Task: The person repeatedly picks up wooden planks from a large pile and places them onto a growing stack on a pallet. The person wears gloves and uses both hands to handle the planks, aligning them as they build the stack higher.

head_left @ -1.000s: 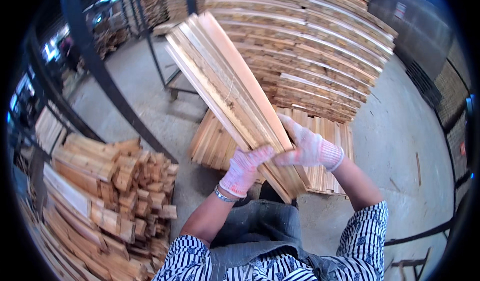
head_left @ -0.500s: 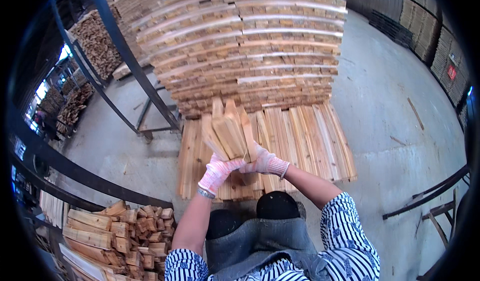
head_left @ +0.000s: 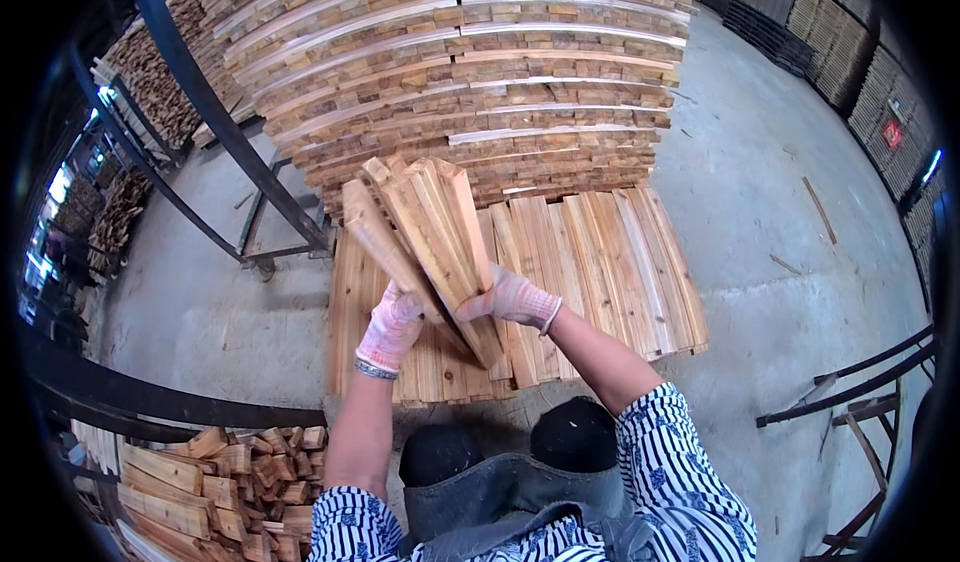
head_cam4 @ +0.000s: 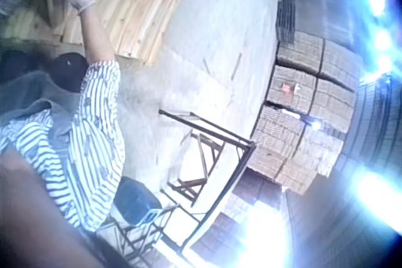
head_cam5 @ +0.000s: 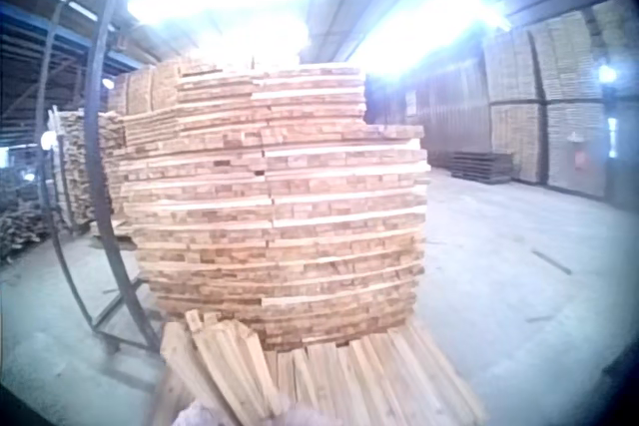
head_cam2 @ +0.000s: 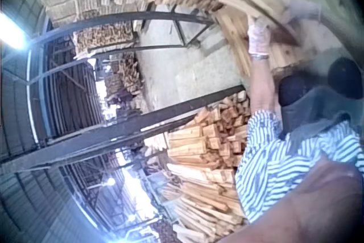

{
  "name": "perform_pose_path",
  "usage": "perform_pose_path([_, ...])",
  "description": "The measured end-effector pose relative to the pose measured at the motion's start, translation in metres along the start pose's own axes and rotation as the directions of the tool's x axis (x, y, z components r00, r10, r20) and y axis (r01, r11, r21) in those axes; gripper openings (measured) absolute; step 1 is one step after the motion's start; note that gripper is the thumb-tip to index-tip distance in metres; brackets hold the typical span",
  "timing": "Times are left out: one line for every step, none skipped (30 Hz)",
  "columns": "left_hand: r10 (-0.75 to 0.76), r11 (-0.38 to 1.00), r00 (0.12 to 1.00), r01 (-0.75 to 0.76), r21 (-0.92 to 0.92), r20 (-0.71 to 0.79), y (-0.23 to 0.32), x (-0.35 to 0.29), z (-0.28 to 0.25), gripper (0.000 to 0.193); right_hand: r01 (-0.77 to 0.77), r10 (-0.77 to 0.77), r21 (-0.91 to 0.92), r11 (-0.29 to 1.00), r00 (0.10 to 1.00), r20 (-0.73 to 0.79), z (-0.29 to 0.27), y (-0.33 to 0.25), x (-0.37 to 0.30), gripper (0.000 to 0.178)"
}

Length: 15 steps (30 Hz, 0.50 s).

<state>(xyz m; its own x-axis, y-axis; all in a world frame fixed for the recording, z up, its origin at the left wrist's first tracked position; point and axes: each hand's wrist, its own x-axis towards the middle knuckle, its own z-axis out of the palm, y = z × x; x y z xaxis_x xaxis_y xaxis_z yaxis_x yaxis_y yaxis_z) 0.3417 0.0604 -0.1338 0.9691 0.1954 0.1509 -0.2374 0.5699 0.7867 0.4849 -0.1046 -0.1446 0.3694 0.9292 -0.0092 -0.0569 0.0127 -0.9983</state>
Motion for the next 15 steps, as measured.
perform_pose_path([0.014, 0.998, 1.000, -0.013, 0.060, -0.017, -0.001, 0.001, -0.003, 0.090, -0.040, 0.032, 0.095, 0.995, 0.995, 0.090, -0.007, -0.003, 0.000, 0.098])
perform_pose_path([0.029, 0.992, 0.999, -0.024, 0.123, -0.038, 0.001, 0.002, -0.002, 0.091, -0.128, 0.112, 0.137, 0.982, 0.987, 0.119, -0.009, -0.010, -0.003, 0.089])
perform_pose_path([0.042, 0.981, 0.997, -0.029, 0.192, -0.065, 0.003, 0.000, -0.002, 0.091, -0.141, 0.123, 0.108, 0.984, 0.980, 0.156, -0.013, -0.009, -0.002, 0.088])
perform_pose_path([0.039, 0.984, 0.996, -0.023, 0.174, -0.085, 0.001, 0.000, -0.012, 0.089, -0.152, 0.135, 0.077, 0.985, 0.972, 0.191, -0.019, -0.008, 0.000, 0.086])
perform_pose_path([0.044, 0.979, 0.988, -0.013, 0.205, -0.146, 0.000, 0.000, -0.016, 0.088, -0.160, 0.146, 0.048, 0.986, 0.965, 0.219, -0.022, -0.007, 0.002, 0.085])
perform_pose_path([0.051, 0.972, 0.977, -0.001, 0.235, -0.206, -0.003, 0.000, -0.018, 0.087, -0.146, 0.134, 0.027, 0.989, 0.958, 0.254, -0.020, -0.005, 0.006, 0.082])
perform_pose_path([0.060, 0.964, 0.963, 0.012, 0.264, -0.263, -0.003, -0.001, -0.021, 0.086, -0.139, 0.126, 0.039, 0.990, 0.963, 0.239, -0.015, -0.001, 0.008, 0.084])
perform_pose_path([0.067, 0.972, 0.958, 0.001, 0.236, -0.279, -0.004, -0.001, -0.026, 0.082, -0.136, 0.123, 0.043, 0.990, 0.967, 0.222, -0.009, -0.001, 0.008, 0.085])
perform_pose_path([0.029, 0.971, 0.976, 0.023, 0.237, -0.215, -0.002, -0.001, -0.030, 0.082, -0.135, 0.124, 0.042, 0.990, 0.973, 0.195, -0.004, -0.001, 0.005, 0.087])
perform_pose_path([-0.009, 0.970, 0.989, 0.045, 0.240, -0.149, 0.003, 0.000, -0.038, 0.081, -0.039, 0.026, 0.063, 0.997, 0.981, 0.194, -0.001, 0.004, 0.004, 0.090])
perform_pose_path([-0.049, 0.970, 0.997, 0.062, 0.235, -0.059, 0.002, 0.009, -0.035, 0.080, 0.088, -0.092, 0.032, 0.996, 0.982, 0.163, -0.013, 0.037, 0.011, 0.094])
perform_pose_path([-0.004, 0.942, 0.998, 0.024, 0.335, -0.059, 0.006, 0.007, -0.036, 0.074, 0.082, -0.078, -0.028, 0.996, 0.990, 0.114, -0.004, 0.032, 0.007, 0.095])
perform_pose_path([0.033, 0.940, 0.993, 0.007, 0.342, -0.111, 0.003, 0.007, -0.036, 0.072, 0.074, -0.068, -0.089, 0.993, 0.996, 0.065, 0.003, 0.026, 0.002, 0.097])
perform_pose_path([0.071, 0.936, 0.985, -0.011, 0.353, -0.157, 0.001, 0.007, -0.035, 0.070, 0.051, -0.056, -0.107, 0.993, 0.997, -0.044, 0.010, 0.023, -0.002, 0.100])
perform_pose_path([0.104, 0.930, 0.974, -0.023, 0.367, -0.202, 0.000, 0.007, -0.034, 0.069, 0.028, -0.046, -0.117, 0.993, 0.987, -0.155, 0.019, 0.022, -0.007, 0.103])
